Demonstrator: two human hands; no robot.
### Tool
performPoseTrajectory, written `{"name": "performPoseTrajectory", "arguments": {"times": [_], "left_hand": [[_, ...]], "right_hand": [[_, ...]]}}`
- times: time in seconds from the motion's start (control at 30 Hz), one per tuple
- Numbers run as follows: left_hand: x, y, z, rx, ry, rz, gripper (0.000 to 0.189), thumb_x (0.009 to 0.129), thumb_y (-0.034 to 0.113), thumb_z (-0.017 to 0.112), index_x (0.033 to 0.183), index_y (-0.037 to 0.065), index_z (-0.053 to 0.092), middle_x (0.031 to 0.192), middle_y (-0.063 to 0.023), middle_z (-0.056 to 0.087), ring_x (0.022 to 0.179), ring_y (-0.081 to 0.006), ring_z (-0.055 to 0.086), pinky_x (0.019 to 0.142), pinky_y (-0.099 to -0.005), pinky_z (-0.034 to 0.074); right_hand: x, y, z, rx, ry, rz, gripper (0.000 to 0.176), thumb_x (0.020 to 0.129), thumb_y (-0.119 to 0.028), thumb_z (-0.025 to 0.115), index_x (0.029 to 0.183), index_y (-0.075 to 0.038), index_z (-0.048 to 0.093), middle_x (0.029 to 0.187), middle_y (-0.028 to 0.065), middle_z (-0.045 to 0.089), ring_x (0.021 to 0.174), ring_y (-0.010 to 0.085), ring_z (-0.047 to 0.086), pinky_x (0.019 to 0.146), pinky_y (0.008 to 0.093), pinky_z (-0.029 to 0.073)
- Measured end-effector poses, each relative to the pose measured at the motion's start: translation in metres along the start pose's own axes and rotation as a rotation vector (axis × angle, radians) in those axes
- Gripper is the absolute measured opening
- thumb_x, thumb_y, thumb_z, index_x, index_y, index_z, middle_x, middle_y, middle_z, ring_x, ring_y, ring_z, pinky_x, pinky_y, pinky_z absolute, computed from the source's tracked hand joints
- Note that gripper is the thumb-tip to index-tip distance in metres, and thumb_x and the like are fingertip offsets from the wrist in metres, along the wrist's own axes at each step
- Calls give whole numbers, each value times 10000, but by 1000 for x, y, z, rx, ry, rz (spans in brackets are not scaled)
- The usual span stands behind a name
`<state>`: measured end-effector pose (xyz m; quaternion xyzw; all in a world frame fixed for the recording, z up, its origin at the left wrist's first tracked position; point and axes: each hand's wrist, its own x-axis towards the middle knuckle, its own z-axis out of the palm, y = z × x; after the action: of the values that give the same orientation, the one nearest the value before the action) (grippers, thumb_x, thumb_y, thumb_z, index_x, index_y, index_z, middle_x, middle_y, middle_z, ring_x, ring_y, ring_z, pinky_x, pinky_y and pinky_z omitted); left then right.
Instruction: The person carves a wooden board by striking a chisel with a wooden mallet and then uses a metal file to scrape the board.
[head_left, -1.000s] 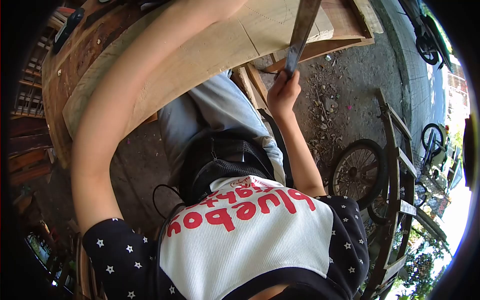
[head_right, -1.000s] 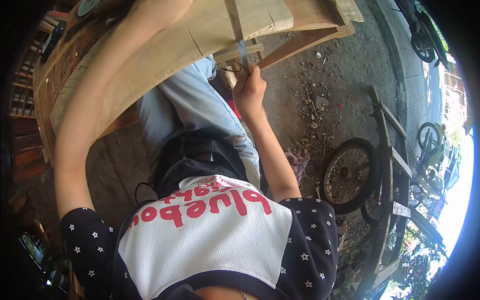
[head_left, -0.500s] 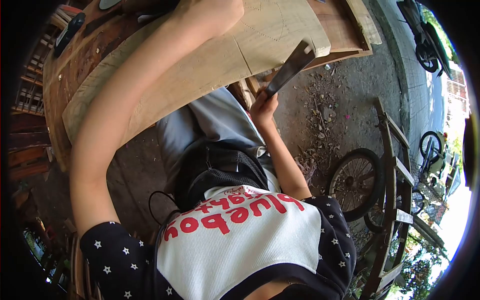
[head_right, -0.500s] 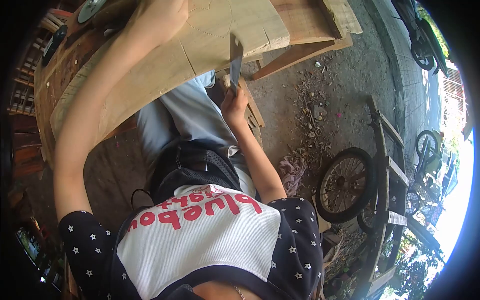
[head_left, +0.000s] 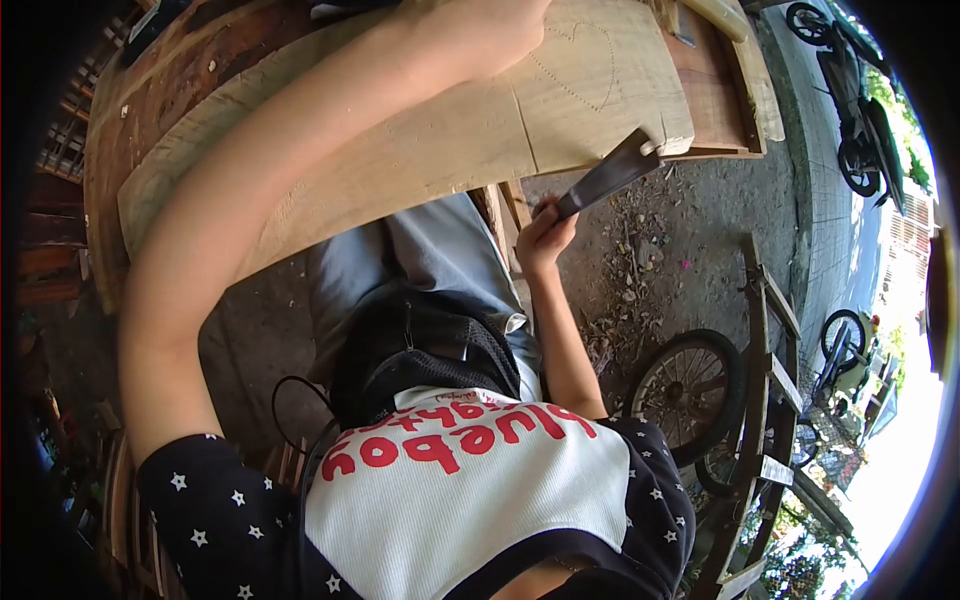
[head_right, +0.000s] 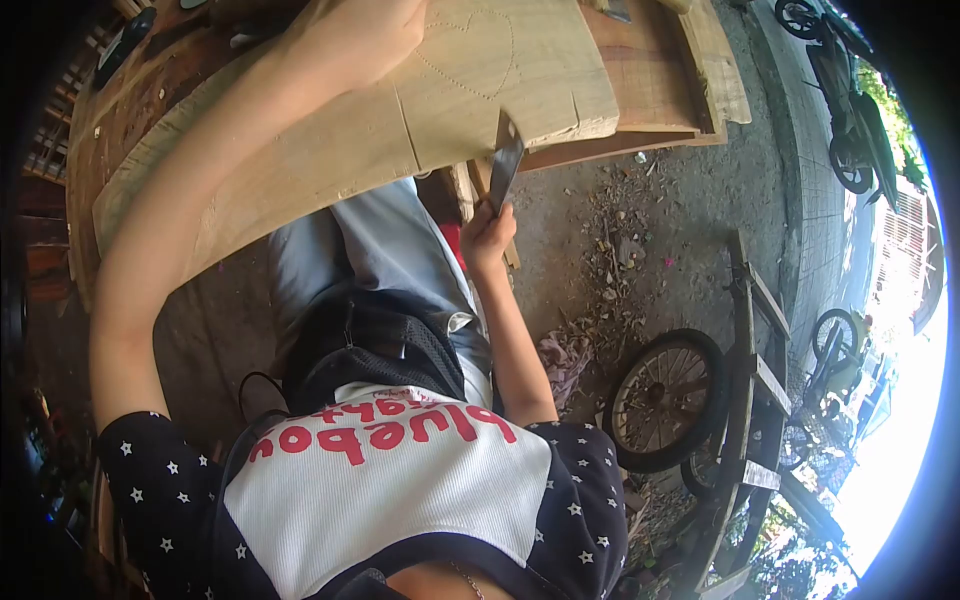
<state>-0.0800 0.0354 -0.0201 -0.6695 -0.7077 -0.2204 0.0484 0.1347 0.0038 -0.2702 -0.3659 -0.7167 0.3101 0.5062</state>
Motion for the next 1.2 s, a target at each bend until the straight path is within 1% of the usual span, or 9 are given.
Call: {"name": "performPoseTrajectory", "arguments": {"times": [0.17,0.33,0.4,0.67,0.83,0.9,0.97,1.07,1.2], "left_hand": [[-1,-5,1,-51,38,4,144,755,17,406,834,-86,468,880,-249,496,890,-355,508,807,-433,396],[4,-7,-1,13,50,19,159,752,9,400,844,-101,467,891,-265,495,893,-363,506,817,-432,395],[-1,-2,3,-8,13,8,166,754,8,398,851,-106,469,897,-269,496,894,-362,507,821,-432,394],[3,-9,5,67,75,70,241,755,-6,390,931,-146,475,937,-287,503,930,-355,510,858,-412,411],[4,-6,-2,21,-2,19,241,758,-9,388,936,-145,480,945,-292,503,940,-352,509,857,-413,413],[3,-7,-1,2,-47,-4,242,758,-11,389,938,-144,480,950,-294,502,944,-351,508,860,-413,412],[1,-8,5,71,60,59,239,760,-9,390,936,-143,479,953,-294,502,946,-350,508,869,-415,408],[2,-7,1,34,1,25,251,767,-3,386,949,-147,481,967,-292,502,960,-352,504,880,-413,404],[4,-5,-4,35,-79,-5,259,767,-1,387,957,-149,482,980,-294,500,971,-356,501,887,-414,401]], "right_hand": [[30,-30,10,51,11,-34,157,910,-161,385,924,-5,391,639,33,456,511,89,422,453,204,359],[-9,-7,-14,-59,-29,71,189,912,-217,399,859,-36,418,617,9,432,485,78,390,436,223,317],[-6,-18,-24,20,8,357,172,918,-204,388,849,-49,414,608,-6,411,486,68,372,438,219,303],[-23,-33,-45,-42,-60,346,147,919,-169,364,841,-54,411,616,-11,405,494,51,358,447,203,298],[-21,-43,-54,-70,-78,378,163,918,-166,364,830,-40,416,600,-7,414,487,59,376,444,209,306],[-23,-43,-52,-106,-93,327,166,914,-158,366,815,-36,421,590,1,425,486,66,394,443,216,315],[-31,-37,-47,-123,-120,236,148,908,-135,383,811,-33,428,567,11,436,462,77,398,426,228,316],[-65,-3,-57,-299,-227,325,155,913,-135,395,812,-22,432,549,42,449,459,115,433,422,265,328],[-78,-4,-88,-316,-160,369,187,916,-170,409,818,-13,436,546,52,447,463,126,436,427,276,328]]}}
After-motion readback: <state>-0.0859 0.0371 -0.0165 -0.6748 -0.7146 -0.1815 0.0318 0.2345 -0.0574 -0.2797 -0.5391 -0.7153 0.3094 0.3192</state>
